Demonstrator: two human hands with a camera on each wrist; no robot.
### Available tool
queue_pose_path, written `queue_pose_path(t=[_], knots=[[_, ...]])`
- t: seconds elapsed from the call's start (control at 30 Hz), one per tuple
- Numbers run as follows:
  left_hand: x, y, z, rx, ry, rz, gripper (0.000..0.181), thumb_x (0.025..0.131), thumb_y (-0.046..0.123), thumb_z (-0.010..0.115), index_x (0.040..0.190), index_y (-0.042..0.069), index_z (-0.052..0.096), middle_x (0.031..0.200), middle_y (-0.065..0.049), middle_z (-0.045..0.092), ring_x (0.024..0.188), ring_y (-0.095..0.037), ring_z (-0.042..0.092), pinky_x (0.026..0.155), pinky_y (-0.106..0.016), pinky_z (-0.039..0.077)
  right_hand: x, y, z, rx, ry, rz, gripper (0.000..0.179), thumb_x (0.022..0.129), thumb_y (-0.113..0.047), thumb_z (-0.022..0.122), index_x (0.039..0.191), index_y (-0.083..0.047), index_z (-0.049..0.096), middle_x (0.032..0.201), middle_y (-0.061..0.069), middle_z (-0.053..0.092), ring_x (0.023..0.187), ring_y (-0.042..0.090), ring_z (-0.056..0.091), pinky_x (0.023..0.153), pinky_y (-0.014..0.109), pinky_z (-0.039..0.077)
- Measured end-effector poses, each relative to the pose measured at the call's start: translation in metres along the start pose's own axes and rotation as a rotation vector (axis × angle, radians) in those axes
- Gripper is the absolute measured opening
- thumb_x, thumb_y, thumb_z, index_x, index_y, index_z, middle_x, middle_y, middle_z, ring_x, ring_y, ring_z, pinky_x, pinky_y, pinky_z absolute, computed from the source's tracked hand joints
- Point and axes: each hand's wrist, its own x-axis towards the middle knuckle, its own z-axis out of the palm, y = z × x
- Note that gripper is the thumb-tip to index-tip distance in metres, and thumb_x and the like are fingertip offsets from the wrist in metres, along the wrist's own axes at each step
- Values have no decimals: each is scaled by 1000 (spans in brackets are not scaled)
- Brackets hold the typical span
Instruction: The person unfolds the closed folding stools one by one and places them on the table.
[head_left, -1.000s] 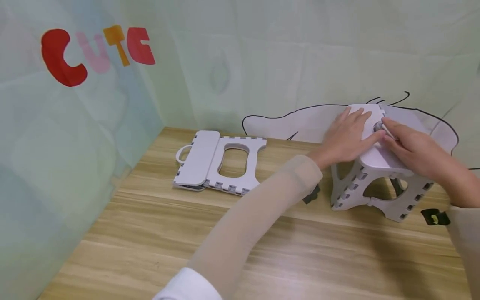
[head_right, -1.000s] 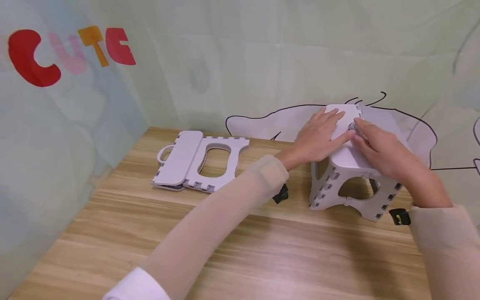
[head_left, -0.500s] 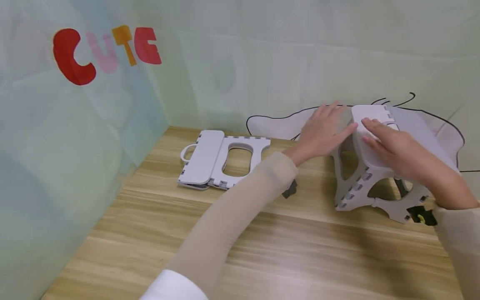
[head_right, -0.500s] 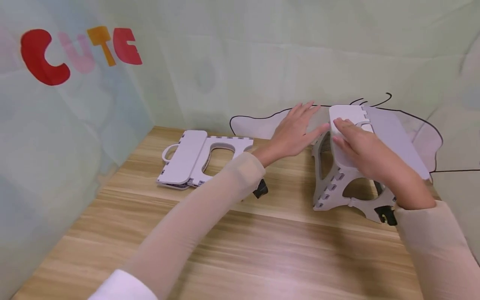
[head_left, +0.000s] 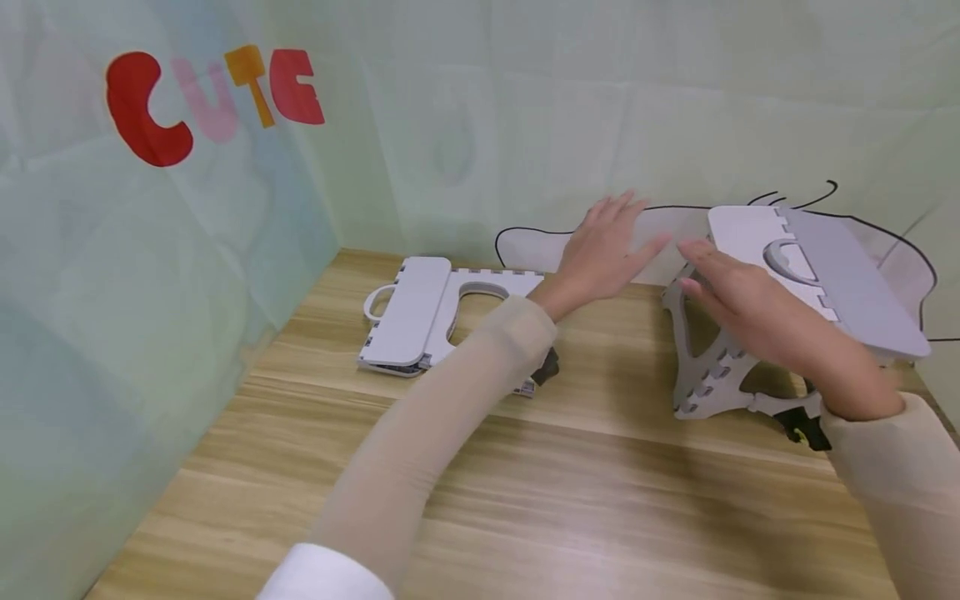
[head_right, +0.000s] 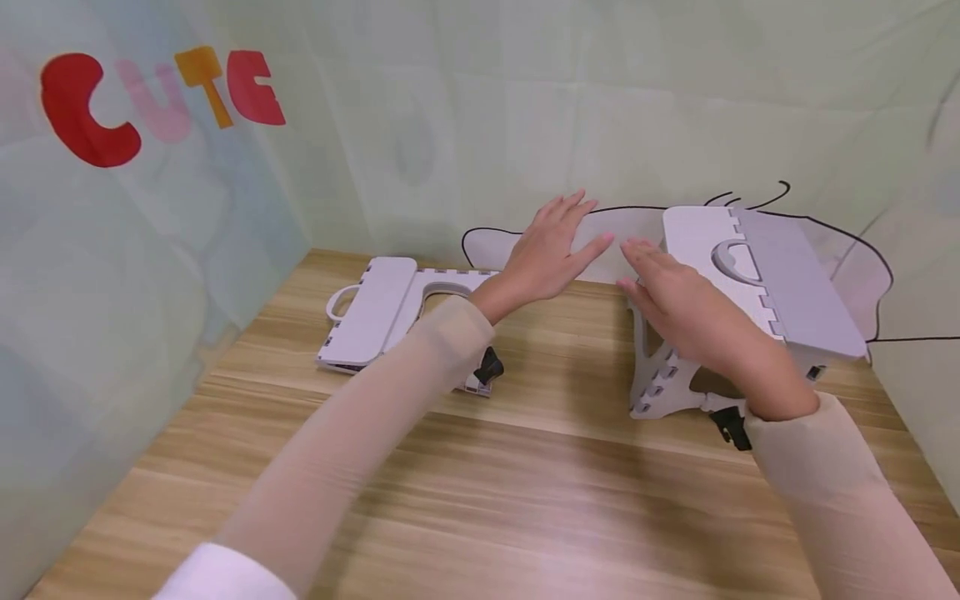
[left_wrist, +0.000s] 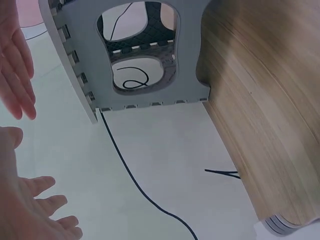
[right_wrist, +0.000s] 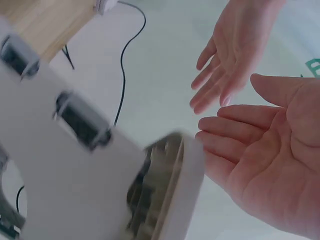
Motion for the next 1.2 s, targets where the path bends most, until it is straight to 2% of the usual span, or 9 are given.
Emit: queue_pose_path(t=[0.17,0.37,0.67,0.93,1.07,1.2], knots=[[-2,-13,-6,-17,19,-11,71,103,63,29,159,21,24,166,1,13,152,-21,7,121,-37,11,8,-11,10,1,-22,-2,61,107,-17,47,156,4,17,160,25,18,147,41,17,113,59,24],[-10,-27,-12,-62,37,-20,70,103,60,33,159,19,25,166,0,14,152,-22,8,121,-40,12,18,-21,24,-20,-27,0,63,107,-23,48,156,4,18,161,24,17,145,42,21,113,59,25],[-20,-48,-23,-112,52,-78,73,102,63,33,159,20,22,164,3,19,150,-18,14,119,-40,21,31,-32,45,21,-73,8,65,107,-26,48,155,6,18,160,26,17,146,42,21,114,58,24],[-29,-74,-30,-126,89,-119,70,103,57,38,158,16,27,162,0,27,148,-22,21,116,-41,27,44,-37,81,22,-64,-58,63,106,-20,51,153,10,21,159,27,22,145,40,25,114,54,27],[-33,-87,-36,-122,105,-145,69,104,54,41,157,13,28,161,-4,28,148,-25,22,117,-40,25,46,-42,101,-6,-50,-99,62,105,-18,53,151,11,25,157,28,24,138,42,38,111,55,31],[-37,-99,-41,-126,117,-172,68,104,53,41,157,12,28,161,-6,29,147,-27,23,118,-40,24,49,-48,120,8,-65,-107,62,104,-17,54,151,11,25,158,28,23,135,42,41,110,56,33]])
